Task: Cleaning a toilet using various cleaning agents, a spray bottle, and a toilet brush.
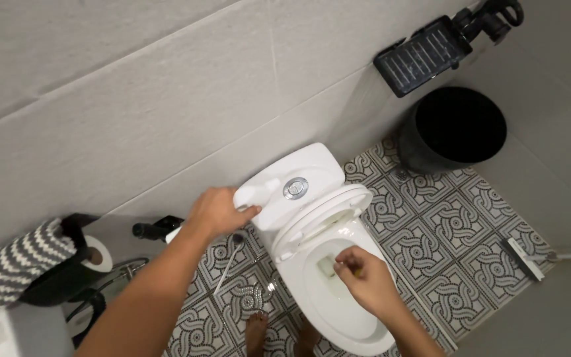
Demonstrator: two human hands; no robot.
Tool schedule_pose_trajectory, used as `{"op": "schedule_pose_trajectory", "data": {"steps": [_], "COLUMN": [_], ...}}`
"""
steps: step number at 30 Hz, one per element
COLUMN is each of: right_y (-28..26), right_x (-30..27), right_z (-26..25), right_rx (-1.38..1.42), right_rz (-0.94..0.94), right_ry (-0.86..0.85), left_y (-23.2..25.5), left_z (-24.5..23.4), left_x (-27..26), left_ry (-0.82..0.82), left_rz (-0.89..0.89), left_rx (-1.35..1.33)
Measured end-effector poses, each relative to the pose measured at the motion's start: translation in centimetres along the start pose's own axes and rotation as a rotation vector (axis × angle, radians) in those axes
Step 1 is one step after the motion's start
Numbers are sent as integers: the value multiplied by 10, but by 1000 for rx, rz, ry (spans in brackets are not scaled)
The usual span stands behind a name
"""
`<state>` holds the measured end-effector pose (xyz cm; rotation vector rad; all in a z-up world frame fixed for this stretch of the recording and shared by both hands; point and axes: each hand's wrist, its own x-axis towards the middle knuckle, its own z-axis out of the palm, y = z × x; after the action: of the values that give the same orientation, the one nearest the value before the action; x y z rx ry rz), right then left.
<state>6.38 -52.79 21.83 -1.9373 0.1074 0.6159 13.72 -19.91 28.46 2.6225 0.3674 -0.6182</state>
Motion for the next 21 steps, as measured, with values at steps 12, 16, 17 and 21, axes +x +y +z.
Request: {"op": "schedule_pose_trajectory", "data": {"steps": [12, 16, 17, 21], "right_y": [8, 16, 19, 37], "right_x": [10, 10, 11, 15], "right_z": [-19, -21, -22, -20], "right_rx": [18, 17, 20, 69], "right_rz": [7, 21, 50, 80], "right_ry": [78, 71, 62, 50], "left_y": [43, 56, 59, 73], "left_z": [8, 8, 8, 4], "left_x": [73, 86, 89, 103], "left_ry": [-83, -104, -102, -63], "left_rz": [94, 63, 60, 70], "left_rx": [196, 200, 189, 142]}}
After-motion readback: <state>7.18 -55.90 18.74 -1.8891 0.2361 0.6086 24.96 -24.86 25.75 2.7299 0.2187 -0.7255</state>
